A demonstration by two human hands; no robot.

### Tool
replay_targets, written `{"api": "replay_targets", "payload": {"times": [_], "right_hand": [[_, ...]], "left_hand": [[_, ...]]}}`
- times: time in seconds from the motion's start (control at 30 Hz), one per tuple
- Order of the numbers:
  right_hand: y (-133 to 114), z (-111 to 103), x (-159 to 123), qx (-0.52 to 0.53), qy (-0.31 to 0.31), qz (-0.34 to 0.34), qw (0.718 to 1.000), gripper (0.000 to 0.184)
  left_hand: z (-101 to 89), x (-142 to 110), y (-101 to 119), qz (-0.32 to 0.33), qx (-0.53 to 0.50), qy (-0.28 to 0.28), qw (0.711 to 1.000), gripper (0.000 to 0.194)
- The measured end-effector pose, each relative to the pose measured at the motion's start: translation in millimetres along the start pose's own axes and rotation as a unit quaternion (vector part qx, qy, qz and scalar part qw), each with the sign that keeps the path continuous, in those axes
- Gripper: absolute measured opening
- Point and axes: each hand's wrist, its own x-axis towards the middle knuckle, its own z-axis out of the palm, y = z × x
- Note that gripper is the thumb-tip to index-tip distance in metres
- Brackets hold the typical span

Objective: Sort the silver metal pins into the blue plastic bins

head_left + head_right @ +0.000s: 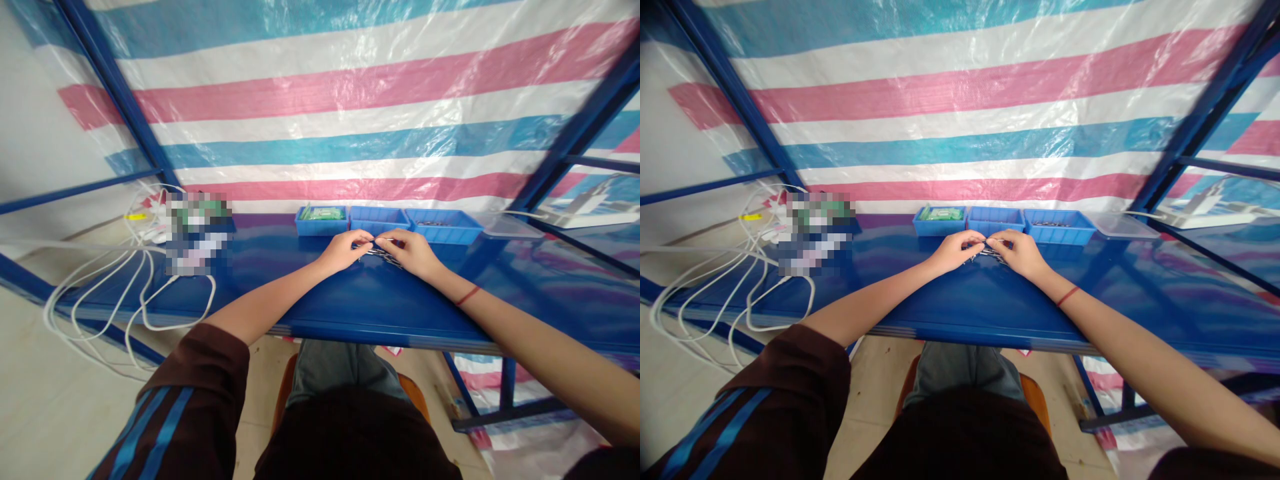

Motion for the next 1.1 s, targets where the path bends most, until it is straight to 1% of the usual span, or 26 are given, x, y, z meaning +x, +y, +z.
{"api": "replay_targets", "payload": {"times": [0.07,0.17,0.3,0.37,0.5,0.7,0.77,0.93,1.03,1.1], "right_hand": [[0.3,-0.4,0.3,0.028,-0.014,0.012,0.999,0.036],[-0.7,-2.1,0.8,0.053,-0.034,0.022,0.998,0.041],[-3.1,-6.4,1.9,0.046,-0.016,0.038,0.998,0.042],[-3.3,-7.8,2.3,0.044,-0.011,0.043,0.998,0.042],[-3.5,-6.8,2.0,0.065,-0.030,0.043,0.996,0.045],[-9.0,-6.7,1.5,0.102,-0.072,0.055,0.991,0.047],[-10.4,-8.1,2.1,0.094,-0.057,0.057,0.992,0.045],[-13.0,-9.0,2.8,0.058,0.036,0.035,0.997,0.037],[-14.8,-9.5,2.9,0.032,0.043,0.014,0.998,0.032],[-13.3,-13.9,4.6,-0.007,0.046,0.012,0.999,0.030]], "left_hand": [[-0.1,-0.1,1.0,0.012,-0.019,0.003,1.000,0.016],[-0.4,0.1,2.6,0.016,-0.032,0.024,0.999,0.017],[0.1,0.2,4.2,0.003,-0.038,0.071,0.997,0.016],[0.3,0.0,5.0,-0.008,-0.036,0.084,0.996,0.016],[0.3,-0.7,7.2,-0.014,-0.042,0.088,0.995,0.014],[0.7,-0.9,10.9,0.015,-0.060,0.086,0.994,0.013],[1.0,-1.1,11.5,0.017,-0.058,0.085,0.994,0.013],[1.8,-1.7,11.7,0.006,-0.040,0.069,0.997,0.011],[0.4,-2.0,11.5,0.006,-0.005,0.045,0.999,0.011],[-1.8,-2.3,11.2,0.008,0.039,0.031,0.999,0.013]]}}
